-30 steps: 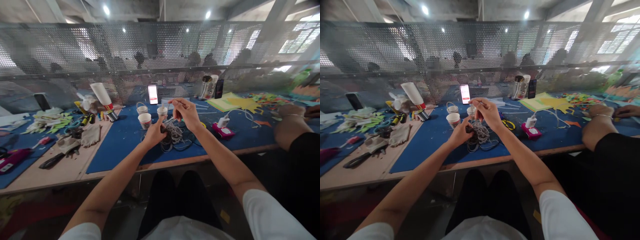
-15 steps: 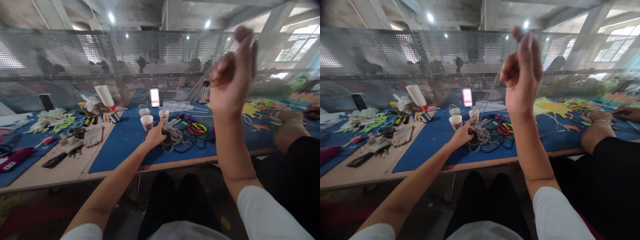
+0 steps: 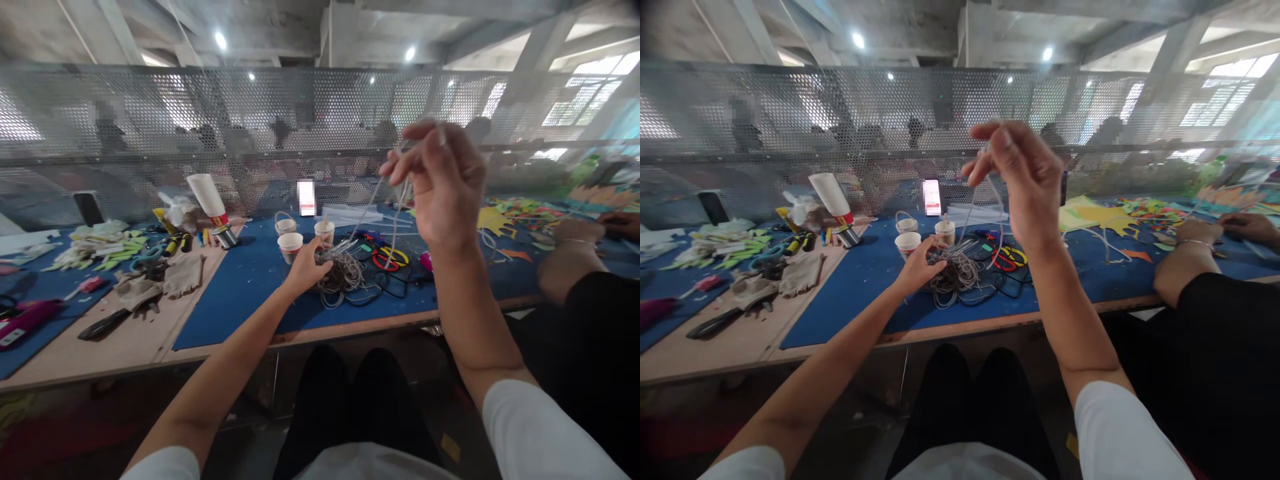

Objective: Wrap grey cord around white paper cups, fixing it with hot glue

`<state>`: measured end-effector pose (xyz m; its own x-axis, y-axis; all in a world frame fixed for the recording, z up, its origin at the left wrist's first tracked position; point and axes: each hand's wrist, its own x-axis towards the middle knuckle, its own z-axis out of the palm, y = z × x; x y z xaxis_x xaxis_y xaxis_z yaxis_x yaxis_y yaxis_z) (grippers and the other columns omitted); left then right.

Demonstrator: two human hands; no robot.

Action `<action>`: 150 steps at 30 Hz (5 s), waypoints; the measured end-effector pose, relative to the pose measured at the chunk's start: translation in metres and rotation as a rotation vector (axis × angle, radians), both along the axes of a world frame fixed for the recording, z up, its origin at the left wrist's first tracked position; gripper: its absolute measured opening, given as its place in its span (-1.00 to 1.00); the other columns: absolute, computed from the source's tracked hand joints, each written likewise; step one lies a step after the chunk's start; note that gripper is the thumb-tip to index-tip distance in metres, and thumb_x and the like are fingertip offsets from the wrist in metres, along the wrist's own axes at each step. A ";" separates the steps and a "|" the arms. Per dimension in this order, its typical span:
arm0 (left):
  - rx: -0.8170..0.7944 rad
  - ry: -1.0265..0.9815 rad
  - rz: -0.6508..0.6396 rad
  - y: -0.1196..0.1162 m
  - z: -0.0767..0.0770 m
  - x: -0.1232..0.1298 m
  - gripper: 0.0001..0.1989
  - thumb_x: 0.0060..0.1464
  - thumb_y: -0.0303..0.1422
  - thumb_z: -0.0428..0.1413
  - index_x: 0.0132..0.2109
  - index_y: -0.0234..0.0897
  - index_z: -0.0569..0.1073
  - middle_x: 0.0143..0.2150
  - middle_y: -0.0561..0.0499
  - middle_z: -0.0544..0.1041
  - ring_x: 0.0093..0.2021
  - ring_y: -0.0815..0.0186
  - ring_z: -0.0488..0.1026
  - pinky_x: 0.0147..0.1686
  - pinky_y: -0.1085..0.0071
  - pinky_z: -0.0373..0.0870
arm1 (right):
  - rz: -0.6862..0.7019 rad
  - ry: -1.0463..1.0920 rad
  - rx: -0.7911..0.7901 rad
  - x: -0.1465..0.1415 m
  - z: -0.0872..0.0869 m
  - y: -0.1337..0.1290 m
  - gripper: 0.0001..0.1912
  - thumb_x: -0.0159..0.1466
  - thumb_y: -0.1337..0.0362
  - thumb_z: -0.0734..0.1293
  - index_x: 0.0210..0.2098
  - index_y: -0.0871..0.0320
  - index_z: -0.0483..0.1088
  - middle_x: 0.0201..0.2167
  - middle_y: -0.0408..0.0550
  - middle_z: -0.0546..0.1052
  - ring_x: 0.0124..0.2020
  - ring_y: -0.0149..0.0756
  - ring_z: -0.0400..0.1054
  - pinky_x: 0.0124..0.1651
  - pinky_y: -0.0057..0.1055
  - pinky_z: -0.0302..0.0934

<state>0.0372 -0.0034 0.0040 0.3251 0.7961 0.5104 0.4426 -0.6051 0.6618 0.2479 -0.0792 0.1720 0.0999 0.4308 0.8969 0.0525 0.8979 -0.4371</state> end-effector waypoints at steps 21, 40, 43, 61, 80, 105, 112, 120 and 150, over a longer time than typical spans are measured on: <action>-0.461 -0.739 -0.371 -0.044 0.083 -0.007 -0.52 0.15 -0.42 0.17 0.22 -0.17 0.39 0.08 -0.12 0.57 -0.11 0.30 0.58 -0.22 0.45 0.53 | -0.096 -0.510 -0.419 -0.016 -0.096 0.054 -0.68 0.38 0.05 0.22 -0.23 0.15 0.44 -0.06 0.07 0.45 -0.29 -0.30 0.43 -0.21 -0.30 0.33; -0.590 -0.561 -0.159 -0.054 0.052 -0.048 -0.60 -0.02 -0.44 0.31 0.02 -0.27 0.55 0.12 -0.14 0.54 0.13 0.11 0.48 -0.13 0.42 0.51 | 0.334 -0.002 -0.640 0.010 -0.114 0.081 -0.75 0.24 0.05 0.37 -0.36 0.11 0.48 -0.20 -0.10 0.57 -0.58 -0.56 0.25 -0.28 -0.42 0.37; -0.648 -0.476 -0.170 -0.051 0.037 -0.052 -0.63 -0.03 -0.37 0.33 -0.03 -0.28 0.57 0.03 -0.13 0.59 0.01 0.14 0.55 -0.23 0.42 0.50 | 0.347 0.180 -0.621 0.015 -0.109 0.088 -0.74 0.22 0.05 0.37 -0.44 0.10 0.41 -0.20 -0.12 0.56 -0.60 -0.59 0.15 -0.27 -0.43 0.38; -0.627 -0.490 -0.153 -0.043 0.039 -0.038 -0.65 -0.04 -0.36 0.35 -0.06 -0.28 0.58 -0.24 -0.02 0.61 -0.30 0.41 0.51 -0.30 0.51 0.43 | 0.361 -0.567 -0.614 -0.015 -0.122 0.075 -0.57 0.38 -0.01 0.18 0.08 0.10 0.37 -0.13 0.00 0.55 -0.45 -0.37 0.44 -0.35 -0.37 0.30; -0.561 -0.431 -0.112 -0.035 0.033 -0.029 -0.69 -0.05 -0.34 0.35 -0.12 -0.30 0.59 -0.24 -0.04 0.61 -0.30 0.39 0.50 -0.33 0.49 0.41 | 0.294 -0.415 -0.670 -0.014 -0.142 0.089 -0.69 0.21 0.03 0.39 -0.36 0.19 0.49 -0.55 -0.18 0.42 -0.51 -0.45 0.26 -0.40 -0.47 0.15; -0.548 -0.422 -0.069 -0.050 0.039 -0.037 -0.74 -0.01 -0.26 0.32 -0.19 -0.30 0.59 -0.31 -0.01 0.59 -0.47 0.42 0.44 -0.42 0.47 0.37 | 0.418 -0.494 -0.631 -0.023 -0.132 0.069 -0.58 0.34 -0.02 0.23 0.07 0.06 0.40 -0.20 -0.05 0.56 -0.46 -0.40 0.41 -0.33 -0.39 0.32; -0.549 -0.413 -0.054 -0.050 0.038 -0.030 -0.74 -0.02 -0.27 0.33 -0.18 -0.30 0.59 -0.30 -0.03 0.61 -0.44 0.40 0.46 -0.40 0.46 0.37 | 0.384 -0.480 -0.627 -0.025 -0.143 0.074 -0.70 0.24 0.03 0.36 -0.29 0.16 0.48 -0.51 -0.17 0.44 -0.48 -0.42 0.30 -0.39 -0.46 0.21; -0.614 -0.432 -0.046 -0.053 0.026 -0.047 -0.74 0.02 -0.26 0.31 -0.15 -0.28 0.60 -0.27 -0.04 0.62 -0.42 0.41 0.47 -0.36 0.47 0.40 | -0.123 -0.081 -0.607 0.008 -0.142 0.106 -0.74 0.23 0.08 0.34 -0.31 0.17 0.46 -0.56 -0.17 0.41 -0.49 -0.39 0.30 -0.36 -0.43 0.23; -0.256 0.051 0.091 -0.041 0.012 -0.036 -0.79 0.13 -0.24 0.16 -0.15 -0.22 0.60 -0.36 -0.04 0.60 -0.41 0.23 0.47 -0.32 0.32 0.37 | 0.220 -0.406 -0.674 -0.018 -0.150 0.083 -0.68 0.28 0.01 0.32 -0.32 0.16 0.44 -0.37 -0.08 0.59 -0.61 -0.47 0.25 -0.47 -0.44 0.17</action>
